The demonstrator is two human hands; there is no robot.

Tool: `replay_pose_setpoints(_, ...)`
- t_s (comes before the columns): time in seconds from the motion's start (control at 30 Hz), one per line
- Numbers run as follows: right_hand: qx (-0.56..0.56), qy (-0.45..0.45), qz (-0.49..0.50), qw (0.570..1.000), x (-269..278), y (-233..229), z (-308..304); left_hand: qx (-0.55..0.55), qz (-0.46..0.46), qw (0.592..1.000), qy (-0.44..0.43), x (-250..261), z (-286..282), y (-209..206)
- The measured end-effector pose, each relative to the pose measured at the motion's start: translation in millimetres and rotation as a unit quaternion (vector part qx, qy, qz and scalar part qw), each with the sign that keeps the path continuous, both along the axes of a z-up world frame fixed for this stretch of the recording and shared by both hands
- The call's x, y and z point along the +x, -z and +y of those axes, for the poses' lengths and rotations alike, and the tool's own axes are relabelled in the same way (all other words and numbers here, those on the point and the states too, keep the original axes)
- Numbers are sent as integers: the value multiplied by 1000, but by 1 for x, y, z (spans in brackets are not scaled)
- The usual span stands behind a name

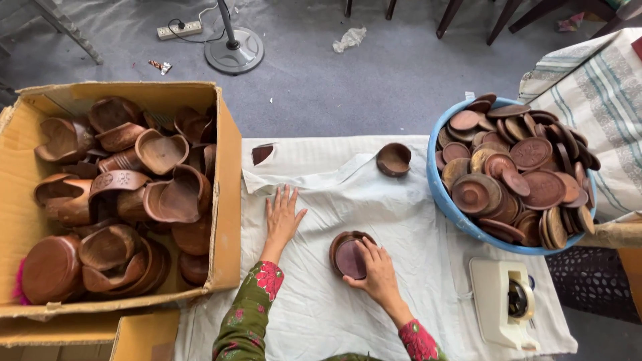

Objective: Selecting wooden bowls and lids from containers and pairing them together on a workspace.

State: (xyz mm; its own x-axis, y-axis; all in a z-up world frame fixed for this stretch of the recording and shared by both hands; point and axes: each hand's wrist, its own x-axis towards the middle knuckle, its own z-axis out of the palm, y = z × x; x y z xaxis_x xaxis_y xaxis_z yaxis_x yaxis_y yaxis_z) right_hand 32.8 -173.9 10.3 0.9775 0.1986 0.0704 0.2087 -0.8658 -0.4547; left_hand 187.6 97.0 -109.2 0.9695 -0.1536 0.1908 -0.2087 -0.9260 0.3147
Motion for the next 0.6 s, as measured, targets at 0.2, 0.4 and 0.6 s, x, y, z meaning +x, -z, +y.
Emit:
replay_pose_setpoints(0.2, 2, 10, 31, 999, 5, -1, 0, 41, 108, 993, -25, 50, 5, 25)
replay_pose_setpoints(0.4, -10, 21, 91, 996, 7, 10, -3, 35, 119, 992, -4, 91, 14, 55)
replay_pose_setpoints(0.6, -20, -27, 31, 999, 20, -9, 1, 53, 204, 978, 4, 118, 15, 43)
